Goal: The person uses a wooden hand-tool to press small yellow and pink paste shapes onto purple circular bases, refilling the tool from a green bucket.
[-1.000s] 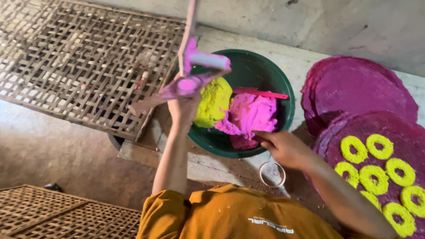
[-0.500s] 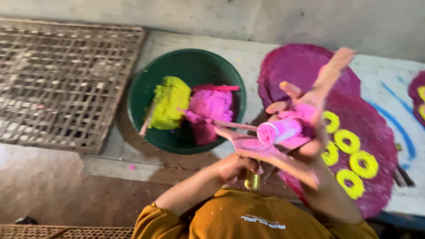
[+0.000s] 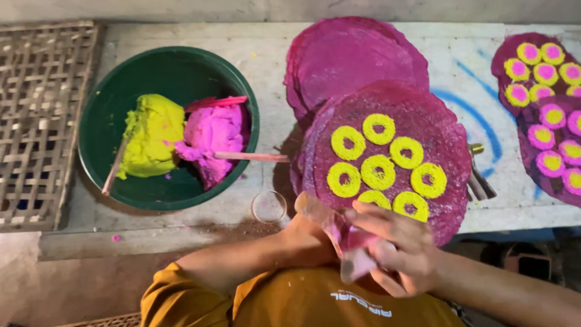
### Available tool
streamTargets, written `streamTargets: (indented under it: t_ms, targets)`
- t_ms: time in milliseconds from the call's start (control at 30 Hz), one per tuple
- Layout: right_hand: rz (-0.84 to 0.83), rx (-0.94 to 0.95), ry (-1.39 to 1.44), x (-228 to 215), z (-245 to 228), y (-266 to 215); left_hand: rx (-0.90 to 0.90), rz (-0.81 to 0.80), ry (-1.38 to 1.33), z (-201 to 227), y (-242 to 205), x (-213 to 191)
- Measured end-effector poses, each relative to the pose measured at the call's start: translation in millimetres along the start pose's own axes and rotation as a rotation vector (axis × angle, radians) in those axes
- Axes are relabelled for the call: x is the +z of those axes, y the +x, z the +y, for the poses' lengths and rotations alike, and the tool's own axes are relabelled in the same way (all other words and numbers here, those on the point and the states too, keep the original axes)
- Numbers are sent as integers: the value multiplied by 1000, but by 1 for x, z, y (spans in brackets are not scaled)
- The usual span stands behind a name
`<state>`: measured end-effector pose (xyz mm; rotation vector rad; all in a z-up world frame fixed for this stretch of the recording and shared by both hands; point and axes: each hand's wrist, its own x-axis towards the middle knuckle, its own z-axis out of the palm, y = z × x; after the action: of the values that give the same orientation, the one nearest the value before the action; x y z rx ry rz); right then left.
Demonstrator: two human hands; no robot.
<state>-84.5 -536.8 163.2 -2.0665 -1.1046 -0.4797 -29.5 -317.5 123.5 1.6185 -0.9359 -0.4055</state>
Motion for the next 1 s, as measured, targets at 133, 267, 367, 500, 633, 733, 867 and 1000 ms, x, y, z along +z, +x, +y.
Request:
streamTargets:
  t_ms: [133, 267, 367, 500, 633, 733, 867, 1000]
  targets:
    - [-29, 525, 44, 7, 10, -39, 294, -52, -217, -21, 16, 6]
    - [-259, 908, 650, -46, 58, -79, -146, -215, -141, -25, 53, -1]
    - [-384, 1029, 1115, -75, 87, -96, 16, -153, -195, -28, 82, -19]
    - [-342, 1030, 1375, -96, 89, -100, 170, -303, -786, -50, 107, -47]
    - [-332, 1181, 1470, -82, 74, -91, 489, -197, -1438, -77, 127, -24]
    - [-288, 1312, 1404, -85, 77, -85, 332, -117, -1533, -94, 144, -9]
    - [-372, 1293, 1251, -95, 97, -93, 462, -143, -1624, -111, 168, -5]
    - [-363, 1285, 1076, -84, 113, -107, 538, -61, -1511, -124, 174, -14]
